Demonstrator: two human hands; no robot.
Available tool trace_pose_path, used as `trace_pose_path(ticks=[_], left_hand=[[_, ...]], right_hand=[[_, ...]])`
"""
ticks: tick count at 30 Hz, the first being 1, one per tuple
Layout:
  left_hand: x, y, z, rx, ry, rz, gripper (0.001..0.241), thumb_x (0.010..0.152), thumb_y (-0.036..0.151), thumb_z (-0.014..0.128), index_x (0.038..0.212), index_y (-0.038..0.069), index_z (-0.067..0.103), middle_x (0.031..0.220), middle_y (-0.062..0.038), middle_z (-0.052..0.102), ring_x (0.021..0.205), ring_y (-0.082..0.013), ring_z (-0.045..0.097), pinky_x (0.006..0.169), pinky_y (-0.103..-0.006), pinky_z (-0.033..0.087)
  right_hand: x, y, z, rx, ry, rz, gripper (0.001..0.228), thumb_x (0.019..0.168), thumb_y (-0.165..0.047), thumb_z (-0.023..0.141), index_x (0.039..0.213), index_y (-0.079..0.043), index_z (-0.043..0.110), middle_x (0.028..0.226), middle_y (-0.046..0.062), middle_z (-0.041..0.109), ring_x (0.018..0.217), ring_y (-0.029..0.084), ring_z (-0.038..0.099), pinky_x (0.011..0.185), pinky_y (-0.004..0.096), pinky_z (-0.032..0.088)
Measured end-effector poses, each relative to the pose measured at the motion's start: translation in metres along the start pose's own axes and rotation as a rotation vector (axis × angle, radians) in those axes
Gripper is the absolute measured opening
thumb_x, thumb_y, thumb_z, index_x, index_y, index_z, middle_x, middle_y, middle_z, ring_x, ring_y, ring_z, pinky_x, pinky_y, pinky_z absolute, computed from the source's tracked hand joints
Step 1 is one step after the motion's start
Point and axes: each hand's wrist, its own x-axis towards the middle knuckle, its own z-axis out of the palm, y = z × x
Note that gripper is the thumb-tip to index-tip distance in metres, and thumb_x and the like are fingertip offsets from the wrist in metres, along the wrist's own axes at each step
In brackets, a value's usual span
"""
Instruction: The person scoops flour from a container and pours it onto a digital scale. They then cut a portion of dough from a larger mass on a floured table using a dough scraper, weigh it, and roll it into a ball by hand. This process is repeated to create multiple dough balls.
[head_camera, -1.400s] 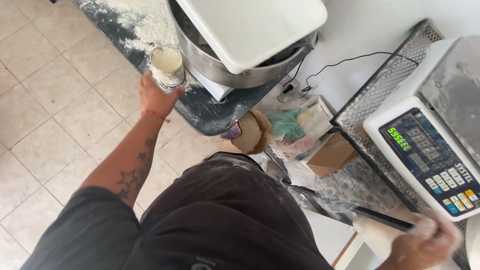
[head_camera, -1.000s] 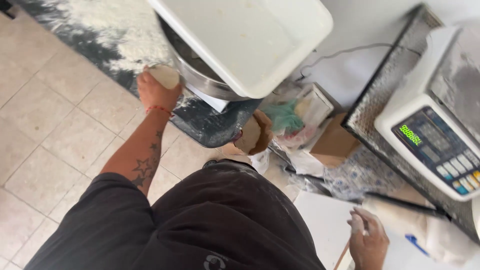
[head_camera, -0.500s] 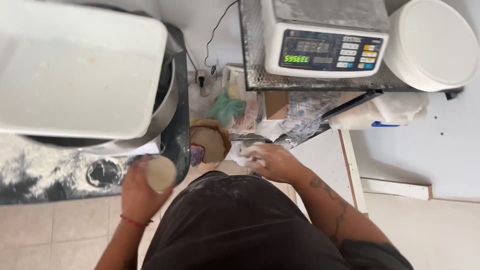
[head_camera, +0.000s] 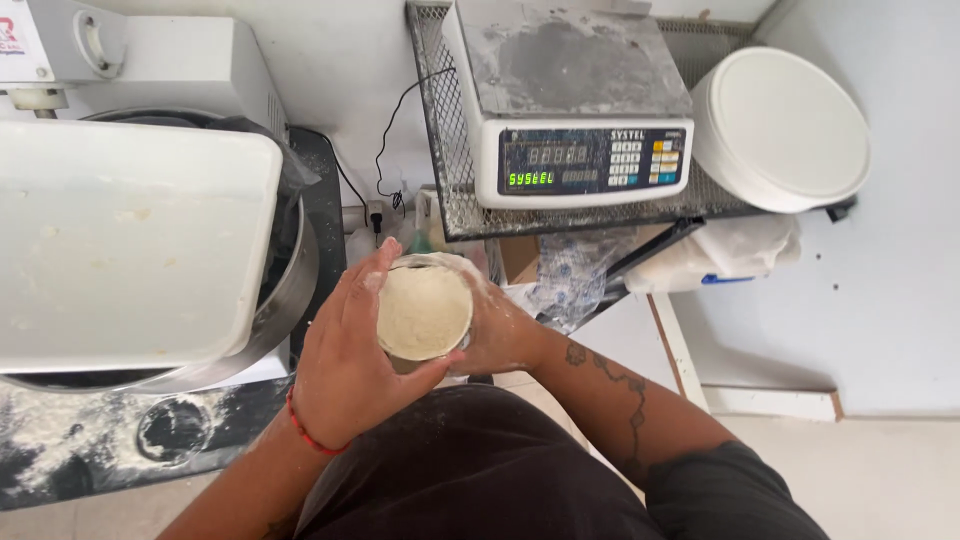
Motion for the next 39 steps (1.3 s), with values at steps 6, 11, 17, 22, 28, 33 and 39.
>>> trace_pose_path(ticks=[6, 11, 17, 22, 28, 33, 39], left_hand=[[-0.009, -0.032, 0.012, -0.188, -0.238, -0.137, 0.086, 0.080, 0.046, 0.073, 0.146, 0.002, 0.039, 0.142, -0.016, 0.054, 0.128, -0.0300, 0.054, 0.109, -0.0418, 0.041], [-0.121, -0.086, 0.037, -0.024, -0.375, -0.765, 0.052, 0.079, 0.043, 0.070, 0.127, 0.021, 0.065, 0.125, 0.002, 0.070, 0.110, -0.0167, 0.069, 0.090, -0.0340, 0.056], [-0.266, -0.098, 0.073, 0.058, -0.303, -1.523, 0.041, 0.086, 0.032, 0.068, 0.119, 0.008, 0.072, 0.115, -0.003, 0.076, 0.111, -0.0143, 0.068, 0.099, -0.0318, 0.048], [-0.307, -0.093, 0.096, 0.218, -0.400, -1.634, 0.051, 0.084, 0.042, 0.067, 0.126, 0.013, 0.070, 0.126, -0.004, 0.072, 0.119, -0.0192, 0.066, 0.098, -0.0410, 0.049], [-0.318, -0.101, 0.110, 0.420, -0.175, -1.394, 0.061, 0.081, 0.037, 0.071, 0.133, 0.006, 0.064, 0.139, -0.022, 0.057, 0.137, -0.0351, 0.044, 0.107, -0.0537, 0.038], [-0.288, -0.100, 0.110, 0.520, -0.215, -1.405, 0.083, 0.078, 0.037, 0.067, 0.150, 0.003, 0.045, 0.156, -0.028, 0.033, 0.138, -0.0477, 0.035, 0.107, -0.0606, 0.030], [-0.290, -0.124, 0.124, 0.559, -0.480, -1.348, 0.082, 0.077, 0.042, 0.065, 0.149, 0.005, 0.045, 0.157, -0.023, 0.037, 0.137, -0.0441, 0.040, 0.108, -0.0559, 0.036]], right_hand=[[0.008, -0.002, -0.077, 0.275, 0.203, -0.172, 0.087, 0.072, -0.009, 0.089, 0.142, -0.014, 0.037, 0.150, 0.012, 0.042, 0.143, 0.029, 0.043, 0.124, 0.047, 0.045], [0.018, -0.002, -0.197, 0.123, 0.221, -0.038, 0.074, 0.077, -0.013, 0.076, 0.138, -0.012, 0.035, 0.141, 0.016, 0.048, 0.130, 0.027, 0.051, 0.109, 0.038, 0.051], [0.016, 0.032, -0.324, -0.202, 0.342, -0.079, 0.065, 0.088, -0.012, 0.073, 0.143, -0.008, 0.037, 0.138, 0.013, 0.049, 0.127, 0.024, 0.050, 0.115, 0.041, 0.045], [0.009, 0.061, -0.378, -0.271, 0.427, -0.171, 0.042, 0.111, 0.016, 0.051, 0.149, 0.006, 0.038, 0.148, 0.029, 0.044, 0.140, 0.045, 0.047, 0.124, 0.058, 0.043], [-0.019, 0.093, -0.362, -0.114, 0.463, -0.367, 0.037, 0.116, 0.003, 0.037, 0.153, 0.004, 0.032, 0.155, 0.024, 0.033, 0.149, 0.045, 0.032, 0.133, 0.064, 0.030], [-0.071, 0.124, -0.330, -0.026, 0.751, -0.229, 0.064, 0.100, 0.003, 0.054, 0.156, -0.008, 0.025, 0.155, 0.026, 0.035, 0.147, 0.044, 0.037, 0.130, 0.062, 0.038], [-0.111, 0.127, -0.326, -0.044, 0.771, -0.130, 0.076, 0.090, -0.024, 0.057, 0.156, -0.006, 0.023, 0.152, 0.019, 0.036, 0.142, 0.033, 0.038, 0.128, 0.050, 0.035]])
